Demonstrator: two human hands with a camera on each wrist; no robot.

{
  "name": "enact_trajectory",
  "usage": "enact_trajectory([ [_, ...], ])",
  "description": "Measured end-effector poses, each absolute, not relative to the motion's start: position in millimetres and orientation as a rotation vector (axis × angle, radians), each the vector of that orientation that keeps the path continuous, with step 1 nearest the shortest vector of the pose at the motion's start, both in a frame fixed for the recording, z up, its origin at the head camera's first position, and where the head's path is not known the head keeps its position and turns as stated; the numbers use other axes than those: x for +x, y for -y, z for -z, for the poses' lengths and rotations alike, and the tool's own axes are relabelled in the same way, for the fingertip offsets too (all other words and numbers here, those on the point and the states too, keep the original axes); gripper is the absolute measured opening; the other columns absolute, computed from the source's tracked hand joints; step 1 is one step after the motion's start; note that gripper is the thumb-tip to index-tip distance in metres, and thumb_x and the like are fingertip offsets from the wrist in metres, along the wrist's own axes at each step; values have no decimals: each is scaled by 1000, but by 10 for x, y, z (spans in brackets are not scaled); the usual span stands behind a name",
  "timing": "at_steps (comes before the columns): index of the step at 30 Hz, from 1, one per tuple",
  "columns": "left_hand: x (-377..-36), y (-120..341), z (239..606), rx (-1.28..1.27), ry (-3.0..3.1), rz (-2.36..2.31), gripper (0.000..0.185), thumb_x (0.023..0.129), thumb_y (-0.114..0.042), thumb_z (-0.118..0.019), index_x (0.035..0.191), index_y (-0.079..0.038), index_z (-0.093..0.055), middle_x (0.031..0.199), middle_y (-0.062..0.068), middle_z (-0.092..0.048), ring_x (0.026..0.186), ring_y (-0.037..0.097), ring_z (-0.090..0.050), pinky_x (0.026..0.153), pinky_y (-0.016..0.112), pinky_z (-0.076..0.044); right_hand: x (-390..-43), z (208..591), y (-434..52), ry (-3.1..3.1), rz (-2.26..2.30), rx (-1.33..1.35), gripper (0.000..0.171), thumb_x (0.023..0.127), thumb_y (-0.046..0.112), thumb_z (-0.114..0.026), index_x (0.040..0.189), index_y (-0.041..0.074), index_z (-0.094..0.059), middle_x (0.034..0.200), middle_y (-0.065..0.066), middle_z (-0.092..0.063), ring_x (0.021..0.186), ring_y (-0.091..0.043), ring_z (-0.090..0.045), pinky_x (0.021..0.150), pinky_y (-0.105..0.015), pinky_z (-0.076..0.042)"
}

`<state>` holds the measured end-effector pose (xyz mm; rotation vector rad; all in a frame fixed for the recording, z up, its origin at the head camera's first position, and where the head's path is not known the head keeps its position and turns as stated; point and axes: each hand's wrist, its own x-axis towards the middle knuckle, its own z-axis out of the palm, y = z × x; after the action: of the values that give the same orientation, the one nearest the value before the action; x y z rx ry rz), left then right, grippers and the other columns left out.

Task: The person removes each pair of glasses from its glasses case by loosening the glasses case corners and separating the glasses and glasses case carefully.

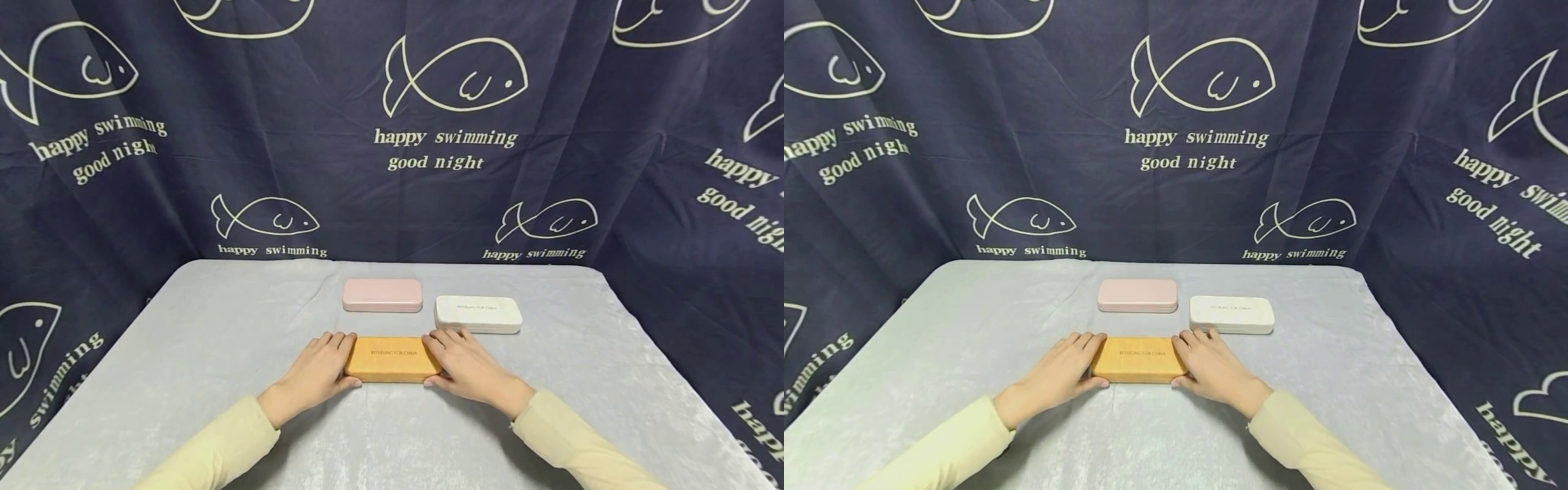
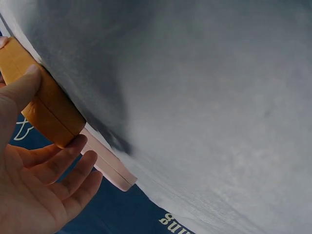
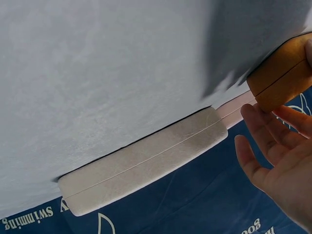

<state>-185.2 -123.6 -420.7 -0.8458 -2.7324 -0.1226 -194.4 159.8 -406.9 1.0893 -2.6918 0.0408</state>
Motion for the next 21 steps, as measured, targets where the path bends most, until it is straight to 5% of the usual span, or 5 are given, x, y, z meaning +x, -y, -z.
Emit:
enact_trajectory([
  [21, -1869, 1277, 4222, -894, 2764, 228, 77, 75, -50, -68, 128, 2, -45, 111, 13, -59, 97, 25, -55, 81, 41, -47, -1978, 4100, -1651, 2631, -46, 1137, 70, 76, 54, -64, 127, 8, -50, 119, -8, -57, 108, -26, -52, 93, -48, -40],
])
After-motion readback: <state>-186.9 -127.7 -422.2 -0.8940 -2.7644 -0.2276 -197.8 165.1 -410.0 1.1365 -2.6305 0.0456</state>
